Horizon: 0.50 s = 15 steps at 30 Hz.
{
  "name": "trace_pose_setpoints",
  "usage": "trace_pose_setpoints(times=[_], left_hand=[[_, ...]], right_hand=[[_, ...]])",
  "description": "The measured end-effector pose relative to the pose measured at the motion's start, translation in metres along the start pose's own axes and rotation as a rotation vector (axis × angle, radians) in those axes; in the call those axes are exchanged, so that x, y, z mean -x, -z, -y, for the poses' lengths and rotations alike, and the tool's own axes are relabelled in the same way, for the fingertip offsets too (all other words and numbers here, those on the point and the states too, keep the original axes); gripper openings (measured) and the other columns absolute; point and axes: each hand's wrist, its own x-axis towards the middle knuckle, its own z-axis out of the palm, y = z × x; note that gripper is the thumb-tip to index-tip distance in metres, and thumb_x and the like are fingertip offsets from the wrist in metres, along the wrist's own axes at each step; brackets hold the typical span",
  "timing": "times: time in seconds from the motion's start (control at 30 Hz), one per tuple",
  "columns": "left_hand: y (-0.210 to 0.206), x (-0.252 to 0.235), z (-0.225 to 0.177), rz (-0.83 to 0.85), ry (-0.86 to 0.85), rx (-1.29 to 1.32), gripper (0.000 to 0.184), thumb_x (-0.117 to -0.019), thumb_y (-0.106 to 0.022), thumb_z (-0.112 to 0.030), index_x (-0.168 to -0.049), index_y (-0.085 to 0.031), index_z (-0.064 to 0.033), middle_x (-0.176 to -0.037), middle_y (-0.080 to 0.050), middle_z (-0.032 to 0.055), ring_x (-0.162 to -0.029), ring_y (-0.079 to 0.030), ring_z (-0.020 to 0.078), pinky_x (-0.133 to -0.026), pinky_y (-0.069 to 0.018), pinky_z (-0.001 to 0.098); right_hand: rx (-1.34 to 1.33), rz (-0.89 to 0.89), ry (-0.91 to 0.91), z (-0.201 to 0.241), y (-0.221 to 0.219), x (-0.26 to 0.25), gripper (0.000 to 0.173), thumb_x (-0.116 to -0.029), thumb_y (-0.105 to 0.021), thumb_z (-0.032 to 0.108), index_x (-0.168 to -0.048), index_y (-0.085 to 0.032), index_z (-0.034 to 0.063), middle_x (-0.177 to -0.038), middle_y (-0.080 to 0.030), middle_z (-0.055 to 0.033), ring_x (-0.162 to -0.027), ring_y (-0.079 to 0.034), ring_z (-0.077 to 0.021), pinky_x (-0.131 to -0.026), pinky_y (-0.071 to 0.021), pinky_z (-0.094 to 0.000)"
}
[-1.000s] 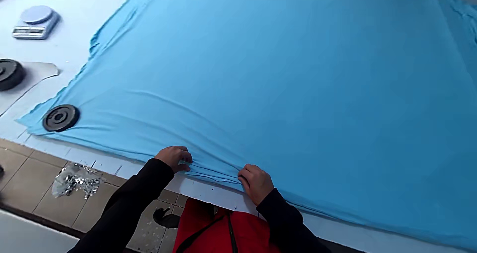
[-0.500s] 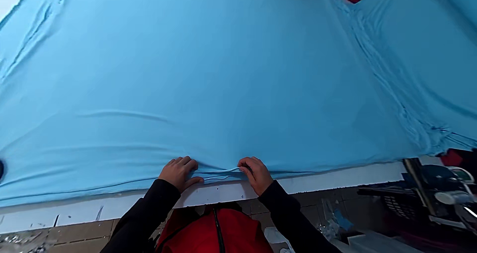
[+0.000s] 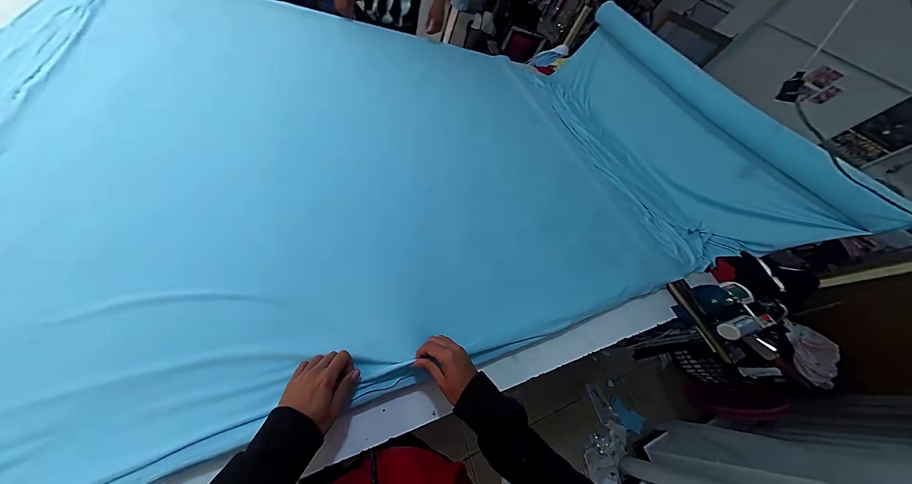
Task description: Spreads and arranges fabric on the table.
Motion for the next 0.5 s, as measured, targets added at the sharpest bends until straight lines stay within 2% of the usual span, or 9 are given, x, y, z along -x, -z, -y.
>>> trace_pose_setpoints(times=[0.1, 0.13, 0.17, 0.23, 0.3, 0.33, 0.43, 0.5], left_hand=[[-0.004, -0.011, -0.011, -0.058, -0.052, -0.044, 0.068, -0.0889, -0.052, -0.074, -0.107, -0.073, -0.0122, -0.093, -0.073, 0.0088, -0.09, -0.071, 0.0314, -0.08, -0.0562, 0.0563], [-0.006, -0.015, -0.017, -0.063, -0.069, -0.065, 0.068, -0.0825, -0.06, -0.076, -0.106, -0.073, -0.0131, -0.092, -0.073, 0.0093, -0.088, -0.071, 0.0321, -0.077, -0.0567, 0.056], [-0.008, -0.019, -0.023, -0.062, -0.08, -0.072, 0.063, -0.0786, -0.068, -0.071, -0.104, -0.073, -0.0133, -0.093, -0.071, 0.0105, -0.088, -0.071, 0.0334, -0.076, -0.0569, 0.0558], [-0.008, -0.025, -0.03, -0.07, -0.089, -0.047, 0.041, -0.0806, -0.076, -0.049, -0.1, -0.074, -0.0124, -0.096, -0.071, 0.0128, -0.089, -0.07, 0.0352, -0.076, -0.0582, 0.0555], [-0.01, -0.028, -0.033, -0.088, -0.098, -0.012, 0.024, -0.0827, -0.073, -0.03, -0.097, -0.075, -0.0112, -0.096, -0.071, 0.0124, -0.089, -0.071, 0.0344, -0.077, -0.0586, 0.0545], [-0.011, -0.029, -0.034, -0.102, -0.112, -0.008, 0.021, -0.0832, -0.07, -0.026, -0.097, -0.074, -0.0106, -0.095, -0.071, 0.0114, -0.088, -0.071, 0.0333, -0.076, -0.0583, 0.0541], [-0.004, -0.025, -0.035, -0.139, -0.137, -0.019, 0.025, -0.0861, -0.062, -0.027, -0.1, -0.072, -0.0098, -0.088, -0.071, 0.0085, -0.082, -0.071, 0.0299, -0.073, -0.0572, 0.0526], [0.005, -0.02, -0.033, -0.172, -0.146, -0.044, 0.025, -0.0861, -0.063, -0.03, -0.1, -0.073, -0.0113, -0.082, -0.07, 0.0062, -0.074, -0.07, 0.0277, -0.063, -0.0565, 0.0513]], right_hand=[[-0.012, -0.014, 0.013, 0.003, 0.006, 0.001, 0.026, -0.1039, -0.059, 0.022, -0.098, -0.075, 0.002, -0.096, -0.073, -0.0124, -0.098, -0.07, -0.0247, -0.094, -0.0555, -0.038], [-0.011, -0.014, 0.015, 0.003, 0.009, 0.004, 0.026, -0.1047, -0.058, 0.022, -0.098, -0.074, 0.0022, -0.095, -0.073, -0.0122, -0.097, -0.07, -0.0248, -0.094, -0.0553, -0.0382], [-0.017, -0.009, 0.016, 0.004, 0.01, 0.005, 0.027, -0.1056, -0.056, 0.022, -0.098, -0.073, 0.0021, -0.095, -0.072, -0.012, -0.097, -0.069, -0.0248, -0.094, -0.0548, -0.0383], [-0.036, -0.022, 0.031, 0.006, 0.008, 0.004, 0.028, -0.1064, -0.055, 0.023, -0.098, -0.072, 0.0021, -0.094, -0.072, -0.0118, -0.095, -0.069, -0.0248, -0.092, -0.0549, -0.0378], [-0.043, -0.045, 0.04, 0.005, 0.004, 0.004, 0.03, -0.107, -0.054, 0.024, -0.098, -0.071, 0.002, -0.094, -0.071, -0.012, -0.095, -0.069, -0.0252, -0.091, -0.0551, -0.0376], [-0.036, -0.057, 0.038, 0.003, 0.003, 0.004, 0.03, -0.1072, -0.053, 0.024, -0.098, -0.071, 0.0018, -0.094, -0.071, -0.0124, -0.096, -0.069, -0.0257, -0.091, -0.0552, -0.0379], [-0.004, -0.064, 0.037, 0.0, 0.001, 0.005, 0.032, -0.107, -0.054, 0.027, -0.096, -0.07, 0.0014, -0.092, -0.07, -0.0129, -0.094, -0.069, -0.0268, -0.09, -0.0551, -0.0389], [0.007, -0.036, 0.049, -0.002, -0.002, 0.004, 0.034, -0.1048, -0.059, 0.032, -0.095, -0.069, 0.0011, -0.091, -0.07, -0.0134, -0.094, -0.068, -0.0278, -0.089, -0.0555, -0.0398]])
